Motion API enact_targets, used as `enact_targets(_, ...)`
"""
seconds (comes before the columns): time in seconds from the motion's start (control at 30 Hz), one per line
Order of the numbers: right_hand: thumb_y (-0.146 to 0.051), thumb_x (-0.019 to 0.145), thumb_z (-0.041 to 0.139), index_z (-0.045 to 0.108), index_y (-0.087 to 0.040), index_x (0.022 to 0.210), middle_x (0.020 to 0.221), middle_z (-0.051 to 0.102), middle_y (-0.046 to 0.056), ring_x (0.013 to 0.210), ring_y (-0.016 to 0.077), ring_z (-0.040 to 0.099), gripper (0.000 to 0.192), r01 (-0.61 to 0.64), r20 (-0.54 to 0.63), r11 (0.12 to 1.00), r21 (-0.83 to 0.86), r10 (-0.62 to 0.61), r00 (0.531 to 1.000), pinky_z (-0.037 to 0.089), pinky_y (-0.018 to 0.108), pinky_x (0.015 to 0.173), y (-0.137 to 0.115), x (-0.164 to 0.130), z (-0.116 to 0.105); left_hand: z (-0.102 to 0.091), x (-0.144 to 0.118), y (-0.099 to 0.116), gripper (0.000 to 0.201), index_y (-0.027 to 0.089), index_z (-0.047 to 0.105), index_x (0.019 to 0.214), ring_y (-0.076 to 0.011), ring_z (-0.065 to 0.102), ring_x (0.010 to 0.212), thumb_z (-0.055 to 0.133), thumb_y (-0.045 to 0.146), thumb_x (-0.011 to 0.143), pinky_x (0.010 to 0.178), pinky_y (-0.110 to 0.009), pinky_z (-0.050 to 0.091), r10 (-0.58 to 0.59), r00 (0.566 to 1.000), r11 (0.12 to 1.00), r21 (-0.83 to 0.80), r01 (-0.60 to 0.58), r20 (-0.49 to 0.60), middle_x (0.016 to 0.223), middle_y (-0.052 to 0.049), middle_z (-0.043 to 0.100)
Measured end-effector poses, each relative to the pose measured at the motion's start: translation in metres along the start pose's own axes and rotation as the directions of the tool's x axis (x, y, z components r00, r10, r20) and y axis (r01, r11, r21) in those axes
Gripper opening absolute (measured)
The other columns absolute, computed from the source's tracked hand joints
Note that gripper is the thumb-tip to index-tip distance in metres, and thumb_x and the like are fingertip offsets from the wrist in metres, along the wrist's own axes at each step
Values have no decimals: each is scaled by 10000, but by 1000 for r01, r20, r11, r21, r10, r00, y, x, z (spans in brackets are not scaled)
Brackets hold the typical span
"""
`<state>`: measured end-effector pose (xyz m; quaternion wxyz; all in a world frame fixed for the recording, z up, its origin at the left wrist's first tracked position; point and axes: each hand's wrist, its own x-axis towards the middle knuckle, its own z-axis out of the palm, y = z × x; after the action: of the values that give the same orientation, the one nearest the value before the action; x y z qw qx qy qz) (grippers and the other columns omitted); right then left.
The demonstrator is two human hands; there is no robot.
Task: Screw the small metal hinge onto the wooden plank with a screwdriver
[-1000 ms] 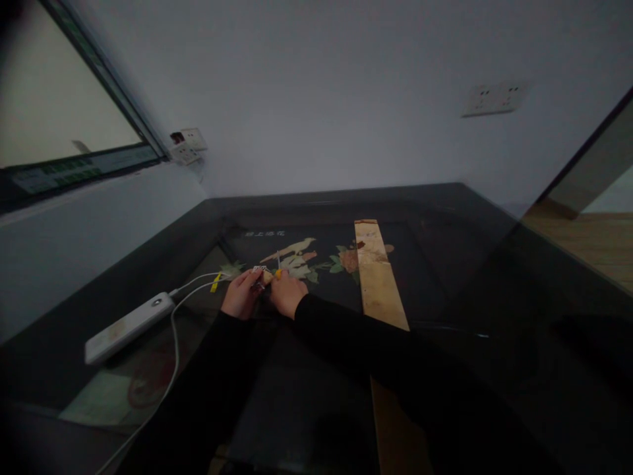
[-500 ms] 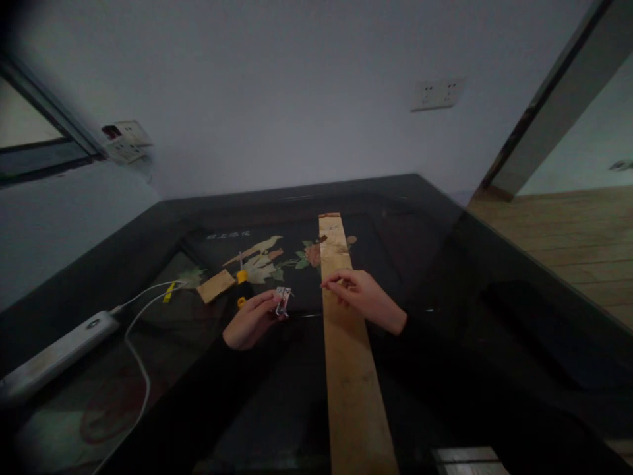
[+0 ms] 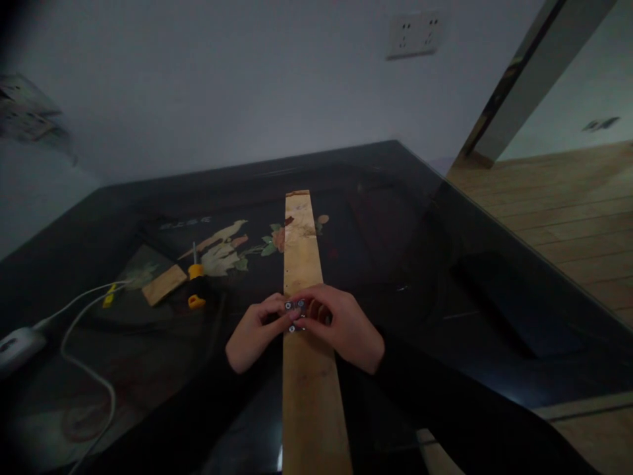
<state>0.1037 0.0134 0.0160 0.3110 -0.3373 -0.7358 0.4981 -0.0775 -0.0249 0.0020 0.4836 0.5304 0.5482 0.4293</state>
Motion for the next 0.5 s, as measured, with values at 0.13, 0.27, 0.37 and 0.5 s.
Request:
enact_targets(0.13, -201, 790, 678, 707, -168, 961, 820, 669, 27, 701, 117, 587, 177, -22, -1, 999, -35, 22, 1000, 461, 239, 627, 1, 1, -1, 0, 0, -5, 401, 195, 731, 585, -166, 477, 659, 738, 587, 667, 618, -282, 352, -70, 996, 997, -3, 71, 47, 637, -24, 533)
enact_targets(0.27, -269, 794, 685, 718, -157, 916, 832, 677, 39, 723, 128, 597, 169, -81, 29, 997, 2, 81, 996, 471, 254, 648, 6, 3, -1, -2, -1, -6, 356, 205, 740, 576, -173, 470, 664, 738, 548, 672, 623, -286, 339, -63, 997, 996, 59, 60, 51, 619, -22, 509)
enact_targets(0.37, -290, 794, 684, 720, -159, 932, 866, 686, 45, 747, 132, 610, 194, -110, 45, 993, 38, 108, 993, 493, 274, 695, 11, 4, 0, -4, 0, -6, 322, 211, 721, 533, -161, 438, 639, 754, 504, 662, 601, -279, 315, -29, 1000, 992, 122, 27, 8, 600, -9, 466)
enact_targets(0.5, -286, 791, 678, 715, -162, 955, 835, 670, 35, 713, 125, 598, 209, -110, 48, 993, 52, 107, 993, 499, 280, 690, 14, 5, 1, -5, 1, -6, 298, 205, 727, 588, -146, 401, 605, 763, 496, 642, 587, -272, 297, -11, 1000, 990, 140, 14, -23, 583, 11, 444)
